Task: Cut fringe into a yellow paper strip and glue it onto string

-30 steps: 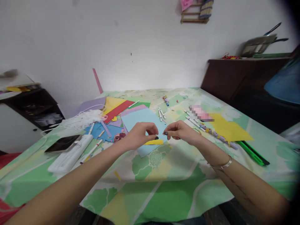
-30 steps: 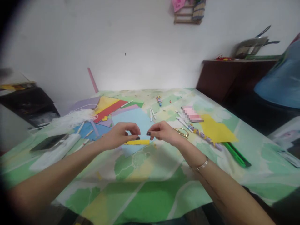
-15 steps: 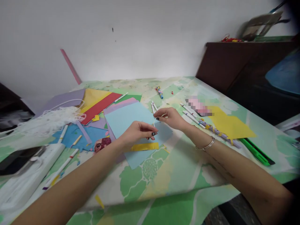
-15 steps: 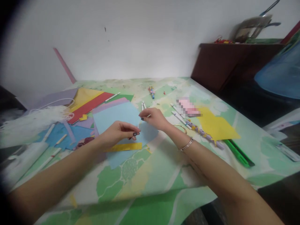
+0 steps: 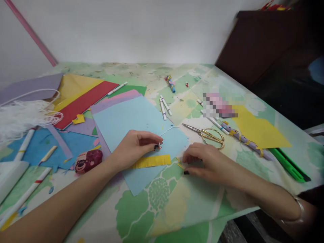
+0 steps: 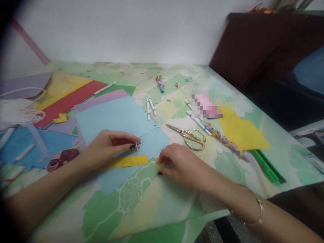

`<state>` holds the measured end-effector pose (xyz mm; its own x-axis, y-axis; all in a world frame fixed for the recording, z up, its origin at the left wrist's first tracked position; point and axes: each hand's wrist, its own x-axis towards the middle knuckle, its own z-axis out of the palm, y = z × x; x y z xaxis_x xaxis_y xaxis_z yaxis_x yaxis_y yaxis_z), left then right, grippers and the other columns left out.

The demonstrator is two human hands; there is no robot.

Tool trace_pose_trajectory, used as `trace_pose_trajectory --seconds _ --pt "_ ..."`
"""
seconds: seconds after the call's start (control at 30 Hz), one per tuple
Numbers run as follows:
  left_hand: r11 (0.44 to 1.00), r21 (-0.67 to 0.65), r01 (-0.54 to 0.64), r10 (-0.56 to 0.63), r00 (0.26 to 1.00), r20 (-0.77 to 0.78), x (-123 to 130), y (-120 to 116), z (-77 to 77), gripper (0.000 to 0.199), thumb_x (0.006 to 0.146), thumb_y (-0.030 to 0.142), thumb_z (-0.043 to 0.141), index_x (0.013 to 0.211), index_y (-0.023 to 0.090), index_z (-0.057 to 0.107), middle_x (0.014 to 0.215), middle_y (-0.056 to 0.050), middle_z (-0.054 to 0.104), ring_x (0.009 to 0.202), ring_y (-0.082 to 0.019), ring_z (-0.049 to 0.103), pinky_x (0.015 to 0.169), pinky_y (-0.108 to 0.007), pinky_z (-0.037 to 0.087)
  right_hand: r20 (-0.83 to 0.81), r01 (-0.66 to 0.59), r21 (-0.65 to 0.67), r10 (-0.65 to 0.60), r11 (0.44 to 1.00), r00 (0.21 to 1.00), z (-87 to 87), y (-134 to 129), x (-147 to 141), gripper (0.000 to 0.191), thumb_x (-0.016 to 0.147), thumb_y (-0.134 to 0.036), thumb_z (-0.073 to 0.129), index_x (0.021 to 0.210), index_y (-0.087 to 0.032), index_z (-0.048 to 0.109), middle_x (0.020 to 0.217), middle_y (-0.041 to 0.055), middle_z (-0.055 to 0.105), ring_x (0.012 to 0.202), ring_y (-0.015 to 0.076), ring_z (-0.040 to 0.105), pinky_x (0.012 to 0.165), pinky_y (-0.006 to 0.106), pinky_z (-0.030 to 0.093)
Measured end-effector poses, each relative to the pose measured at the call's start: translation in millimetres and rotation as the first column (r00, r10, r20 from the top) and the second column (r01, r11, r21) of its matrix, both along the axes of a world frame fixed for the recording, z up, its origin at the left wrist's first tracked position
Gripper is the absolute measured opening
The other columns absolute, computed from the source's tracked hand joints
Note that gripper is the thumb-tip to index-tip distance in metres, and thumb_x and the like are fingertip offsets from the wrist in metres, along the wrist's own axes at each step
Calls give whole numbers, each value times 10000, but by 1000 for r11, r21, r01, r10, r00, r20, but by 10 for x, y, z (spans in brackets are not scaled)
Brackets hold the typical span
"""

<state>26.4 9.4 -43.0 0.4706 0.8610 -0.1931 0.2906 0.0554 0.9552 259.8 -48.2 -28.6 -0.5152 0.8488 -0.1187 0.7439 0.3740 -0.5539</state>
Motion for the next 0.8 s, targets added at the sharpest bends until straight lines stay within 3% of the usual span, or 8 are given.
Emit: trace_pose_trajectory --seconds 0.1,0.2,0.37,0.5,0.7,0.8 --pt "997 62 38 -33 997 -73 -19 -6 3 158 722 181 615 849 169 707 841 -29 730 790 -163 668 767 -283 532 21 27 4 -28 1000 999 -88 -59 -83 17 783 -158 588 793 -169 578 790 32 597 763 162 512 678 271 388" --pt "975 208 74 -35 982 -185 -33 -4 -5 171 749 197 584 860 185 713 869 -30 734 788 -172 668 754 -296 532 24 -10 -27 11 1000 1000 -95 -48 -106 74 797 -121 542 741 -168 549 748 25 575 734 156 494 655 265 370" --pt "809 582 88 123 942 -313 -48 -57 26 182 777 168 552 830 206 722 1022 -56 700 829 -173 651 726 -284 510 -154 54 -130 -74 990 985 -21 15 -42 53 812 -126 525 798 -176 539 732 -1 566 648 122 487 584 237 365" --pt "723 687 73 153 953 -262 3 -180 102 164 792 174 563 814 214 721 1049 -65 652 649 -107 588 630 -254 487 -437 75 -262 -187 962 880 6 32 -54 57 867 -208 495 831 -179 528 763 9 578 690 123 539 613 233 430" --pt "789 610 74 46 983 -178 80 -307 115 141 810 200 569 859 229 698 913 -34 649 585 -87 530 565 -230 450 -564 163 -260 -287 952 774 -16 73 -97 53 818 -217 587 803 -168 573 676 0 592 621 112 568 594 232 473" --pt "829 555 69 29 986 -167 114 -329 95 127 804 228 588 880 228 689 887 -26 650 563 -83 515 544 -226 434 -609 142 -335 -329 932 722 -14 78 -106 48 802 -213 610 808 -168 596 681 4 618 625 116 593 602 239 497"
